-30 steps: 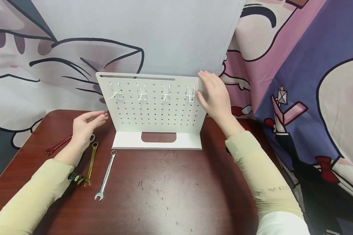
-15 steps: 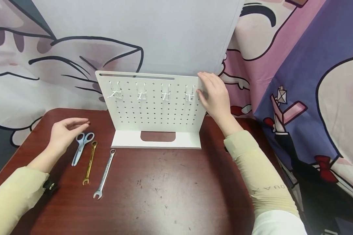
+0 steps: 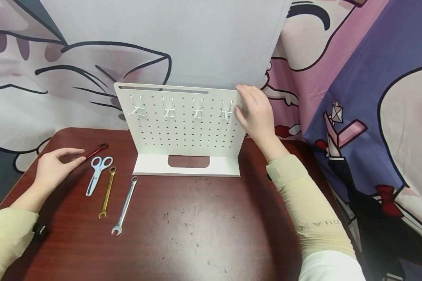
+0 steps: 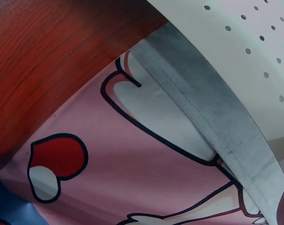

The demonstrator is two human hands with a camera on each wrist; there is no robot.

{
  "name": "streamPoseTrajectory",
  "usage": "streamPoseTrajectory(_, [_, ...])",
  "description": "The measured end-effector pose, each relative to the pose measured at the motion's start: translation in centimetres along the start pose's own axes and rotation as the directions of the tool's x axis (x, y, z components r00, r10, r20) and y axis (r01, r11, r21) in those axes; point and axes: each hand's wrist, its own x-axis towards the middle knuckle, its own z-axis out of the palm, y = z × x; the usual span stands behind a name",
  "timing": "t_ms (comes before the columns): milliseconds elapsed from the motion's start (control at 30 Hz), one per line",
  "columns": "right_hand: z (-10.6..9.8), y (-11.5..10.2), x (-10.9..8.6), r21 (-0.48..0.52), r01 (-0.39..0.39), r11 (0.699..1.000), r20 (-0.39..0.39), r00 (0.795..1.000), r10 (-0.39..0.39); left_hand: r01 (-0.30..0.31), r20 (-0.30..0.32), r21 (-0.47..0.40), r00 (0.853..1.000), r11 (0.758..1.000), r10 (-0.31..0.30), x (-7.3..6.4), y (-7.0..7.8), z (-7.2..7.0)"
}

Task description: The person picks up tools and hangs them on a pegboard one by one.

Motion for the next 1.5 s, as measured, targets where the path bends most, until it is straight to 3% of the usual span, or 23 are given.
streamPoseTrajectory(267, [-0.2, 0.0, 0.0, -0.025, 0.01, 1.0, 0.034, 0.999, -0.009, 0.044, 0.051, 0.08, 0.998, 0.996, -0.048, 0.5, -1.1, -0.4])
streamPoseTrajectory(500, [-0.4, 0.0, 0.0, -0.04, 0.005, 0.999, 0.049, 0.999, -0.003, 0.038, 0.172, 0.13, 0.983, 0.991, -0.06, 1.3, -2.7, 0.1])
streamPoseTrajectory(633, [-0.2, -0.2, -0.1, -0.03, -0.007, 1.0, 0.033, 0.999, 0.008, 0.037, 0.21, 0.14, 0.975, 0.989, -0.066, 1.6, -3.1, 0.3])
streamPoseTrajectory(800, [-0.1, -0.3, 0.0, -0.022, -0.011, 1.0, 0.018, 1.0, 0.011, 0.018, 0.219, 0.169, 0.974, 0.985, -0.056, 1.6, -3.2, 0.6])
streamPoseTrajectory(1233, [-0.3, -0.3, 0.1, -0.057, -0.013, 0.998, 0.046, 0.999, 0.016, 0.048, 0.183, 0.161, 0.98, 0.986, -0.078, 1.6, -2.4, 0.6])
streamPoseTrajectory(1500, [-0.1, -0.2, 0.0, -0.032, -0.023, 0.999, 0.029, 0.999, 0.024, 0.062, 0.198, 0.15, 0.976, 0.987, -0.092, 1.7, -3.1, 0.7])
